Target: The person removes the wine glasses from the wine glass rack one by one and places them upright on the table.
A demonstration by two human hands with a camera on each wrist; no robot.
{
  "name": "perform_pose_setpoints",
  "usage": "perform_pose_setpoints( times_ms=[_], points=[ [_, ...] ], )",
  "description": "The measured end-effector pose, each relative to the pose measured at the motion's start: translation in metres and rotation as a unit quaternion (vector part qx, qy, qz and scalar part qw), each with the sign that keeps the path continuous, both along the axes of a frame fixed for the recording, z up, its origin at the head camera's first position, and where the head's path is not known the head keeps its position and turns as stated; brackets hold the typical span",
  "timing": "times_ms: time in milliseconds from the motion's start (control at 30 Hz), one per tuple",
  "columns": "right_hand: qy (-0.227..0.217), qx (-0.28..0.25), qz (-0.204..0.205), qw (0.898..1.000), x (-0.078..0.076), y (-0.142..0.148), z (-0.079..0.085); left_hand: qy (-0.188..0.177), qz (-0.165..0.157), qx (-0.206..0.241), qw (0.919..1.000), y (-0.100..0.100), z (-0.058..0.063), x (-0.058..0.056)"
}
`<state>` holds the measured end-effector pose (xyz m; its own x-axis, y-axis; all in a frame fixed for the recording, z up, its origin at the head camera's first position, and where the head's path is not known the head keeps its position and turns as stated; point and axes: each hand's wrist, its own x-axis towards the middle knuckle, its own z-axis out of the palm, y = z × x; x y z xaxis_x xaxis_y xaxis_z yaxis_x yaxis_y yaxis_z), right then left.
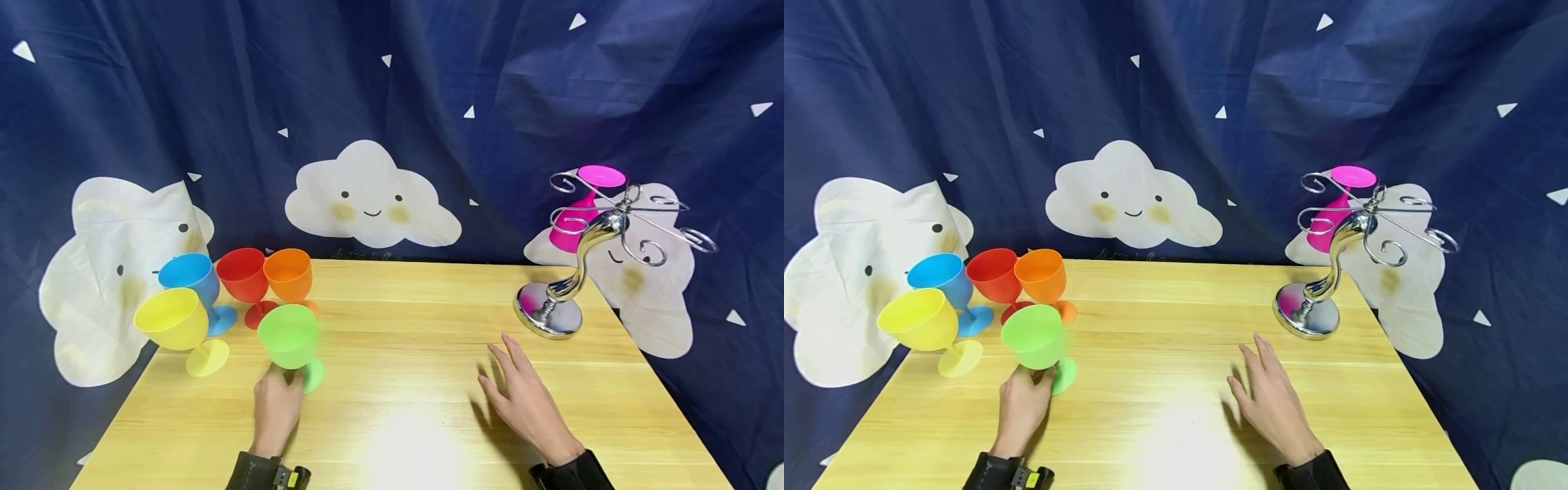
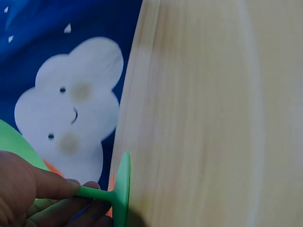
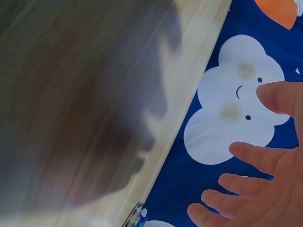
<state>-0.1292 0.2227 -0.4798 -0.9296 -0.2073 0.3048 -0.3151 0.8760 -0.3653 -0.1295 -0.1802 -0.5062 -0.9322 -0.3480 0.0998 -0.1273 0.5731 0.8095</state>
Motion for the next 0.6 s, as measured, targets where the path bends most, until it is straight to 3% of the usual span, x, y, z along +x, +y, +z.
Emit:
perform_pose_setpoints(
  times_ms=[200,600],
  points=[
    [0.0,0.002,-0.005,1.0,0.002,0.004,-0.003,-0.03,0.008,-0.008,0.9995,-0.031,0.004,-0.006],
    [-0.007,-0.002,-0.012,1.0,0.004,0.008,-0.007,-0.046,0.025,-0.011,0.9986,-0.07,0.005,-0.024]
  ],
)
